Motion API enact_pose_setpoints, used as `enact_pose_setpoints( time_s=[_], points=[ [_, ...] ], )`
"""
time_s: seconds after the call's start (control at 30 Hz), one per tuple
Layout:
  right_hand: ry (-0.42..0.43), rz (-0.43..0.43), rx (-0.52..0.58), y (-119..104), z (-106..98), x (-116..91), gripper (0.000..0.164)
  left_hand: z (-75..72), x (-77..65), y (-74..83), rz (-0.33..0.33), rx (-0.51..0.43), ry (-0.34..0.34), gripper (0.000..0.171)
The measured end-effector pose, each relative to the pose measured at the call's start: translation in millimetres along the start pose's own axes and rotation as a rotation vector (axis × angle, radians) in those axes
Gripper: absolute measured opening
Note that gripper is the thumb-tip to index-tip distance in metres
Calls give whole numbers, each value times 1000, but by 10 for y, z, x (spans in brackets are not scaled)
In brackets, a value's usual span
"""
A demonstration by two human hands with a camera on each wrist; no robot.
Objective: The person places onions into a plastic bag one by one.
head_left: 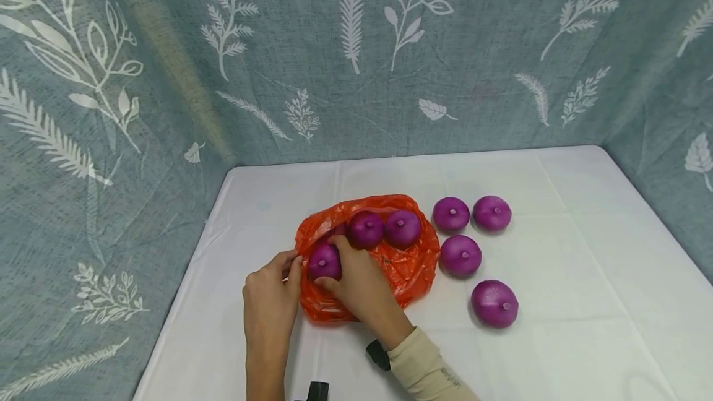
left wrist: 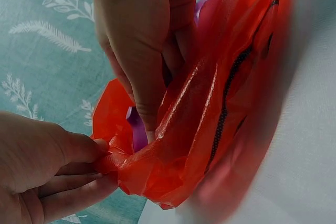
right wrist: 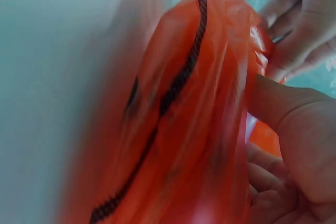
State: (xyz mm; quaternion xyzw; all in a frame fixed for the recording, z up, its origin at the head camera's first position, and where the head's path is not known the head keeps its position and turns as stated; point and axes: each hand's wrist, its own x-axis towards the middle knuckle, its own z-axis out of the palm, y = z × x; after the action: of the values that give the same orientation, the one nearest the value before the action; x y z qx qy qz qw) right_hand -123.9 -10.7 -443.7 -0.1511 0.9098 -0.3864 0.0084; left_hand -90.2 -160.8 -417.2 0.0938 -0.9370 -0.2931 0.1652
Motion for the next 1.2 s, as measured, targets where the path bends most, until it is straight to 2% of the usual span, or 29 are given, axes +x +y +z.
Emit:
enact_pose_setpoints(
  time_s=[0.4,0.6,0.73,1.07,1.2],
  points=[
    [45,10,-41,-6,101,-25,70,23,-9,-32,11,2,-1,24],
    [24,-7,-68,-39,131,-21,69,27,-15,-40,5,4,-2,25],
    [17,-3,-43,-44,134,-22,70,26,-17,-45,14,-4,4,25],
    [-4,46,47,13,-34,-21,80,24,-6,-51,13,-4,5,25],
    [-5,54,47,44,-145,-47,80,22,0,-51,15,-2,6,25]
  ],
)
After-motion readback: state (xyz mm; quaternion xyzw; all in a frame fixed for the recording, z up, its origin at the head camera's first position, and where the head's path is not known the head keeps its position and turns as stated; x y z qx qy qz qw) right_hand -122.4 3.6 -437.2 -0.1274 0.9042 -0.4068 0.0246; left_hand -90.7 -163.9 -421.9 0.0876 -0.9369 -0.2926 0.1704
